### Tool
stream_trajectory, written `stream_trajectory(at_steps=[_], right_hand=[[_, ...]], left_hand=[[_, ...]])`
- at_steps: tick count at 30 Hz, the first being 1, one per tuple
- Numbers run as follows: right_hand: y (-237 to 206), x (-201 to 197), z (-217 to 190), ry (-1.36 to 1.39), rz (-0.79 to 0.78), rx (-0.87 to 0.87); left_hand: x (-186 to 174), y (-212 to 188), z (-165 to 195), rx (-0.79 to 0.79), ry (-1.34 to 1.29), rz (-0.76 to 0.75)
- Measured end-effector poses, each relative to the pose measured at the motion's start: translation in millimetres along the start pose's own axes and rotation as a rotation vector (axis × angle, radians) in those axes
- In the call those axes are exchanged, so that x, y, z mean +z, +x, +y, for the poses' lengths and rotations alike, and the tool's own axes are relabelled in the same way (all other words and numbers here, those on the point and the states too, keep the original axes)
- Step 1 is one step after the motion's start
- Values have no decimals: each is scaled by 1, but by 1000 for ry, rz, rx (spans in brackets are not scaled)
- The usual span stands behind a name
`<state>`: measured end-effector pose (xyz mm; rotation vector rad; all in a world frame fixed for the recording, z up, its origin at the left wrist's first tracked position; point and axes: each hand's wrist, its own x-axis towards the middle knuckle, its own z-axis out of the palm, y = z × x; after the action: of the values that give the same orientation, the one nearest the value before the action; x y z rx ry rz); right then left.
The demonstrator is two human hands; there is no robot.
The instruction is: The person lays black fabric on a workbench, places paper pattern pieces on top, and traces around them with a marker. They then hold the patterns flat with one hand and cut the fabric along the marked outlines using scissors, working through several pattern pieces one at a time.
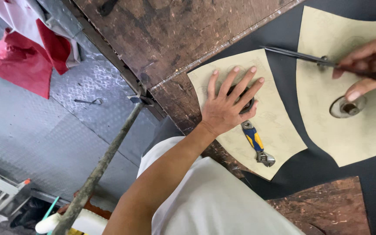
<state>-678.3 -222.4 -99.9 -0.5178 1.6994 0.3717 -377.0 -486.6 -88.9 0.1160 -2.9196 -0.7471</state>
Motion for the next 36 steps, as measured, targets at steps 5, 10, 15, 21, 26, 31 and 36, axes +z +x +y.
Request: stream_trajectory(at_steps=[5,10,15,21,26,31,36], right_hand=[[38,-27,23,-13,87,-406],[51,-34,25,-86,125,-457],[57,-32,22,-48,227,-606],[60,-38,13,-125,203,-460],[64,-40,2,-81,198,-546],[69,-41,-9,-42,251,-707],[62,-43,-33,-216,122,-368]], left_hand=[[0,0,-1,-4,5,-9],[1,0,-1,-4,8,-28],[1,0,-1,3,4,-28],[0,0,-2,-2,-2,-28],[-1,0,-3,0,-18,-28],[0,-1,-4,0,-9,-13],[0,-2,-5,-3,-3,-14]])
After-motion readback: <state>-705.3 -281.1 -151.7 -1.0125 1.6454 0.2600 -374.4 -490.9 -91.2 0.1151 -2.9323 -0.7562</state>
